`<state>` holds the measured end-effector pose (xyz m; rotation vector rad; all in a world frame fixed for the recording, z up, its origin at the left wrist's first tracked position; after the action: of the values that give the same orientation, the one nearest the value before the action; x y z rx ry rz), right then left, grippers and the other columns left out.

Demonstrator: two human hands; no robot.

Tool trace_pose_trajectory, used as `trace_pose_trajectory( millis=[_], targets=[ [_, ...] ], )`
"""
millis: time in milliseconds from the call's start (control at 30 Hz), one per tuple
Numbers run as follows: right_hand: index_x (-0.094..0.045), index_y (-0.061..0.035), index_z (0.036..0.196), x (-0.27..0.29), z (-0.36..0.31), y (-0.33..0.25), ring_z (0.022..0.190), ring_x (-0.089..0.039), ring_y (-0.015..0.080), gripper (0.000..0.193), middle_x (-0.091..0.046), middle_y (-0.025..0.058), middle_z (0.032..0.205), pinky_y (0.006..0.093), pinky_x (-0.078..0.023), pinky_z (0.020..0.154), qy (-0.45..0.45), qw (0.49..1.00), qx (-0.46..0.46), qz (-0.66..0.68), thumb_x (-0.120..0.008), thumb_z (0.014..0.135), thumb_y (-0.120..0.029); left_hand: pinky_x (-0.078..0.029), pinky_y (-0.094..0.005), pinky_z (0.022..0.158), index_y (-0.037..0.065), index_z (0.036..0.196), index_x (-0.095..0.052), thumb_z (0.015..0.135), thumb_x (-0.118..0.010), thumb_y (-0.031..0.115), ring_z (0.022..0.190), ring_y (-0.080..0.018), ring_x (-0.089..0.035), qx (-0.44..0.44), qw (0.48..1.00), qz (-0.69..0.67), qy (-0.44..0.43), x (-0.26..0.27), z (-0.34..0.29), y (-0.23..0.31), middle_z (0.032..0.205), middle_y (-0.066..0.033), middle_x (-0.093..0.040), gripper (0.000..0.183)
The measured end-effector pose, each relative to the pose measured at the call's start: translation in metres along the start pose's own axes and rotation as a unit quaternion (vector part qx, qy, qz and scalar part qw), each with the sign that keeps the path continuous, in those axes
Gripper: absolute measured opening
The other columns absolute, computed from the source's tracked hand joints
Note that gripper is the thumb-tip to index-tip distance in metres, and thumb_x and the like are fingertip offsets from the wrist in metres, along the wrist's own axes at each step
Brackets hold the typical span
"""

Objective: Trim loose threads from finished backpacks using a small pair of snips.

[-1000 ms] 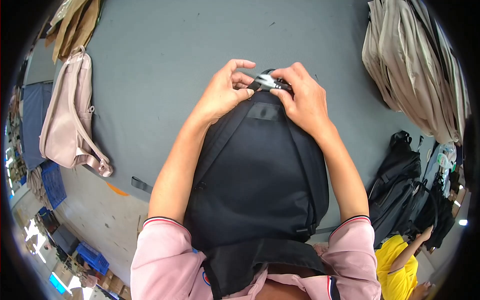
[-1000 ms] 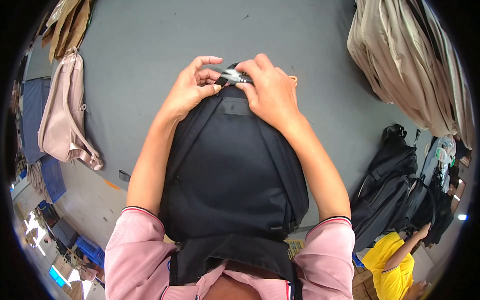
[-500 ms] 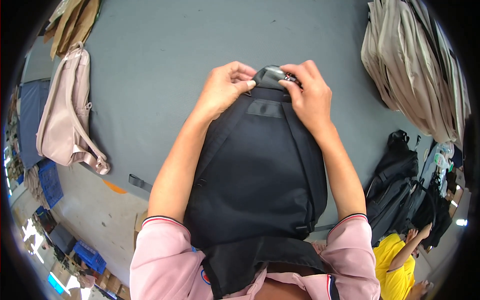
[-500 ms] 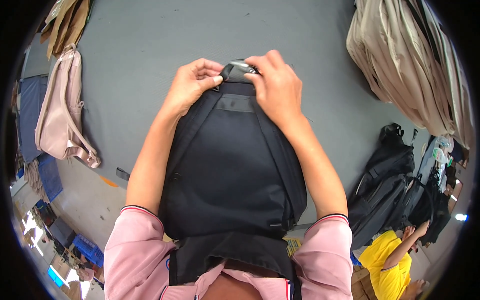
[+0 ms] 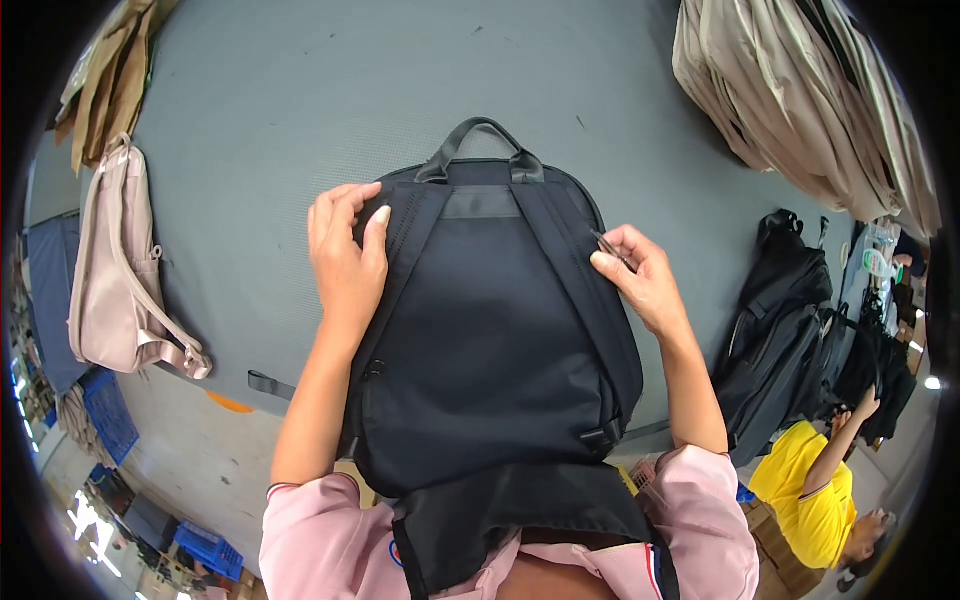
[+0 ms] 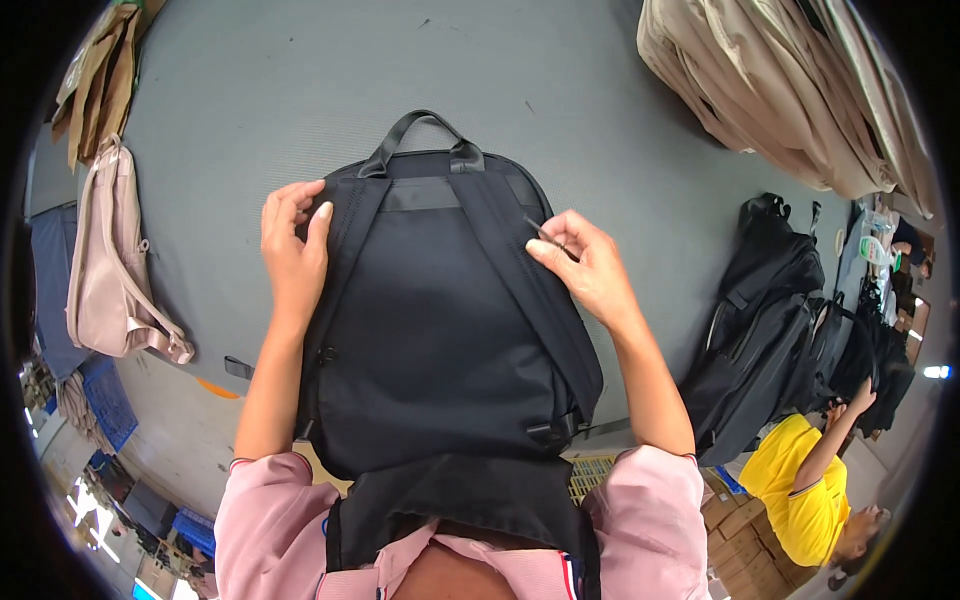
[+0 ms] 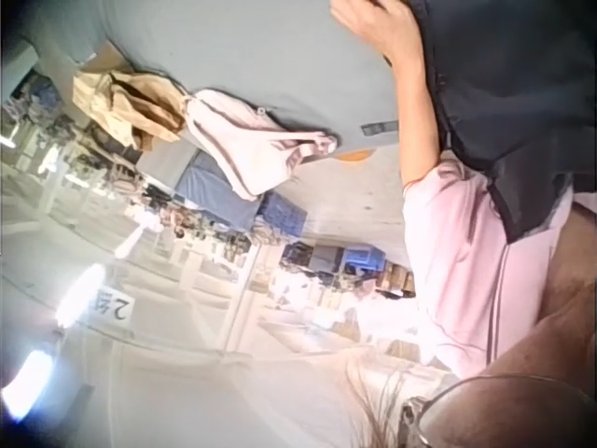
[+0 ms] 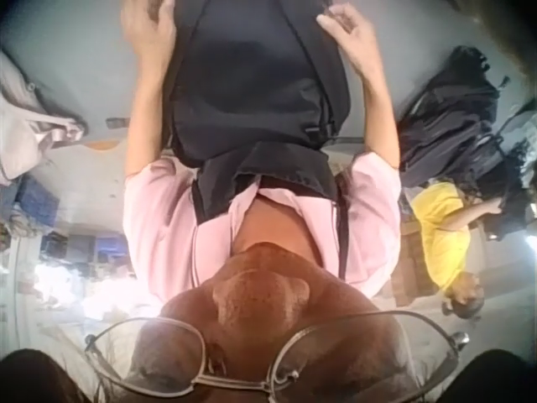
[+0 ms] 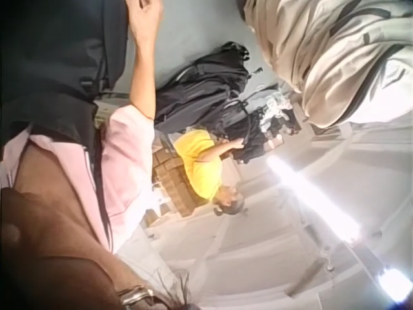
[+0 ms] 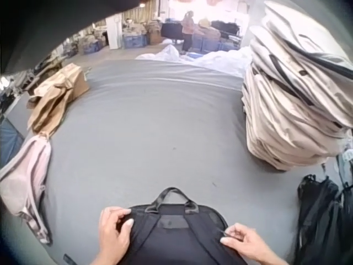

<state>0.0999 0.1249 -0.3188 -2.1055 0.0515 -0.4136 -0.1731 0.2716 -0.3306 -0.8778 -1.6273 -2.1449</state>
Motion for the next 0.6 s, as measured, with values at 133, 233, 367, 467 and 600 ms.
trace_pose_trajectory(
  millis=[133, 233, 367, 467, 600],
  targets=[
    [-0.06, -0.0023, 0.092, -0.008, 0.016, -0.031, 0.069, -0.052, 0.0082, 0.025, -0.057, 0.0016, 0.075, 0.024, -0.044, 0.064, 0.101, 0.985, 0.106, -0.088, -0.071, 0.08, -0.022, -0.045, -0.0363, 0.08, 0.006, 0.094, -0.066, 0.075, -0.067, 0.003, 0.092, -0.0275, -0.054, -0.181, 0.983, 0.035, 0.002, -0.003, 0.02, 0.047, 0.099, -0.01, -0.059, 0.019],
    [-0.061, -0.0019, 0.093, -0.019, 0.05, -0.036, 0.07, -0.056, 0.0119, 0.031, -0.06, 0.005, 0.077, 0.0274, -0.046, 0.064, 0.087, 0.987, 0.087, -0.1, -0.073, 0.078, -0.026, -0.044, -0.036, 0.087, 0.007, 0.104, -0.066, 0.077, -0.067, 0.006, 0.105, -0.0271, -0.053, -0.22, 0.971, 0.011, -0.094, -0.032, 0.039, 0.067, 0.112, -0.0082, -0.059, 0.027],
    [-0.062, -0.0004, 0.095, -0.021, 0.064, -0.04, 0.072, -0.06, 0.0172, 0.041, -0.064, 0.0096, 0.082, 0.0327, -0.048, 0.065, 0.013, 0.991, -0.01, -0.132, -0.075, 0.074, -0.033, -0.042, -0.0363, 0.091, 0.008, 0.107, -0.065, 0.077, -0.067, 0.01, 0.112, -0.026, -0.051, -0.185, 0.967, -0.038, -0.17, -0.06, 0.052, 0.061, 0.116, -0.0059, -0.059, 0.03],
    [-0.057, 0.0007, 0.1, -0.023, 0.068, -0.032, 0.073, -0.061, 0.016, 0.039, -0.064, 0.0105, 0.084, 0.0303, -0.049, 0.064, -0.024, 0.997, -0.018, -0.073, -0.075, 0.076, -0.024, -0.041, -0.0354, 0.094, 0.008, 0.11, -0.063, 0.079, -0.065, 0.01, 0.115, -0.0242, -0.05, -0.188, 0.953, 0.011, -0.236, -0.067, 0.052, 0.054, 0.118, -0.0046, -0.058, 0.032],
    [-0.05, 0.0, 0.103, -0.032, 0.051, -0.039, 0.075, -0.06, 0.0132, 0.036, -0.063, 0.0098, 0.086, 0.0273, -0.049, 0.063, -0.066, 0.989, -0.056, 0.117, -0.073, 0.077, -0.01, -0.041, -0.0353, 0.094, 0.008, 0.109, -0.064, 0.08, -0.063, 0.005, 0.111, -0.0233, -0.051, -0.214, 0.945, 0.018, -0.247, -0.067, 0.054, 0.061, 0.115, -0.0041, -0.059, 0.029]
  ],
)
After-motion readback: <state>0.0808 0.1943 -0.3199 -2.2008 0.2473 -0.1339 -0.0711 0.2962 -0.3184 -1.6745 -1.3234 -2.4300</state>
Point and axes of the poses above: each hand's wrist, its own z-axis towards the middle knuckle, its own x-axis out of the back of the hand, y = z × x, the point moved 3 cm from there along z, towards the middle knuckle
